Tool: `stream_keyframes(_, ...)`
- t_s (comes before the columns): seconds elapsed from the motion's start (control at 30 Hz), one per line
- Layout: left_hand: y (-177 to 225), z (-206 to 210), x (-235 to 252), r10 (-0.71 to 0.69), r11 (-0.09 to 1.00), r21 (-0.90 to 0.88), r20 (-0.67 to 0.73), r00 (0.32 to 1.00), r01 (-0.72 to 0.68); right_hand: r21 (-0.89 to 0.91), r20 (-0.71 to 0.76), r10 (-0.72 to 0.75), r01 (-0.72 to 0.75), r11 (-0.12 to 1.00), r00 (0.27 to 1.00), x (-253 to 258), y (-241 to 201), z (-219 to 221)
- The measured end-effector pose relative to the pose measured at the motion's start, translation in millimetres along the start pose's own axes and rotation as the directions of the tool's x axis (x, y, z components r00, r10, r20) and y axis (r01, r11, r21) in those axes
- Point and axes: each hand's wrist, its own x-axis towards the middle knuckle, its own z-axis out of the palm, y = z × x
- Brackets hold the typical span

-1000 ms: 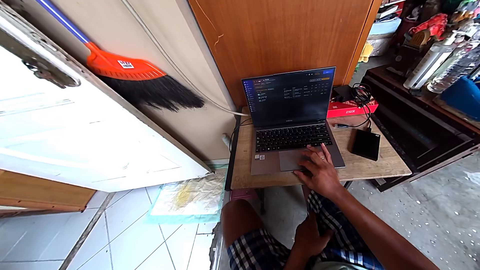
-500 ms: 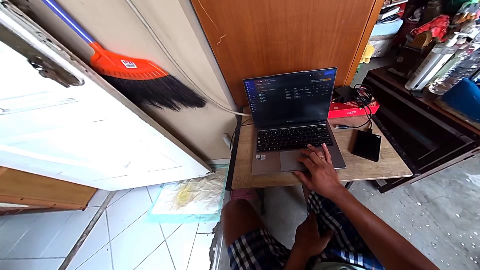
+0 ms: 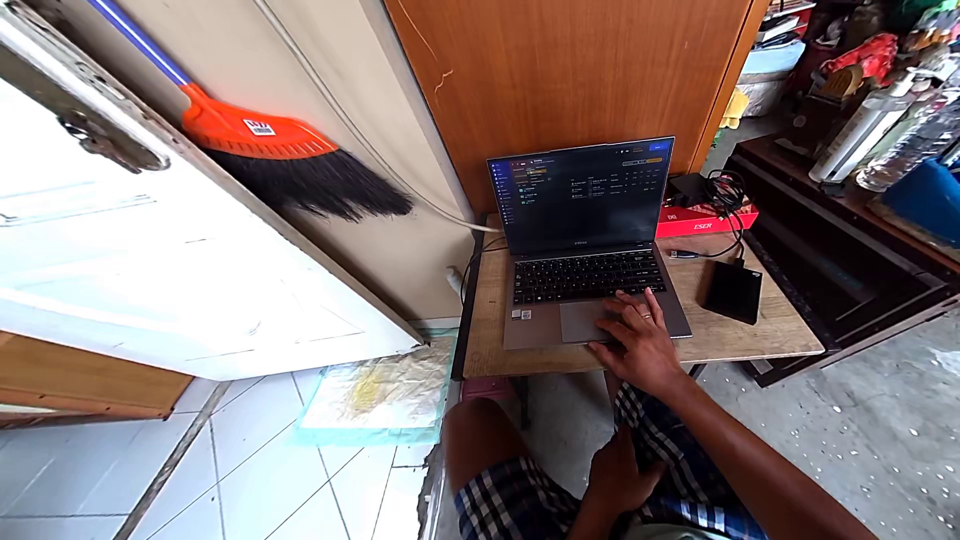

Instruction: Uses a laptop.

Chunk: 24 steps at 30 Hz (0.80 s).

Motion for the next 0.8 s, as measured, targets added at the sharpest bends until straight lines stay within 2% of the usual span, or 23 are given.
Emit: stream_keyframes(0.8, 1.3, -0.5, -1.0, -0.005, 1.0, 0.011, 0.004, 1.0, 0.005, -0.032, 0.07, 0.032, -0.029, 0.999, 0.997, 1.5, -1.3, -1.9)
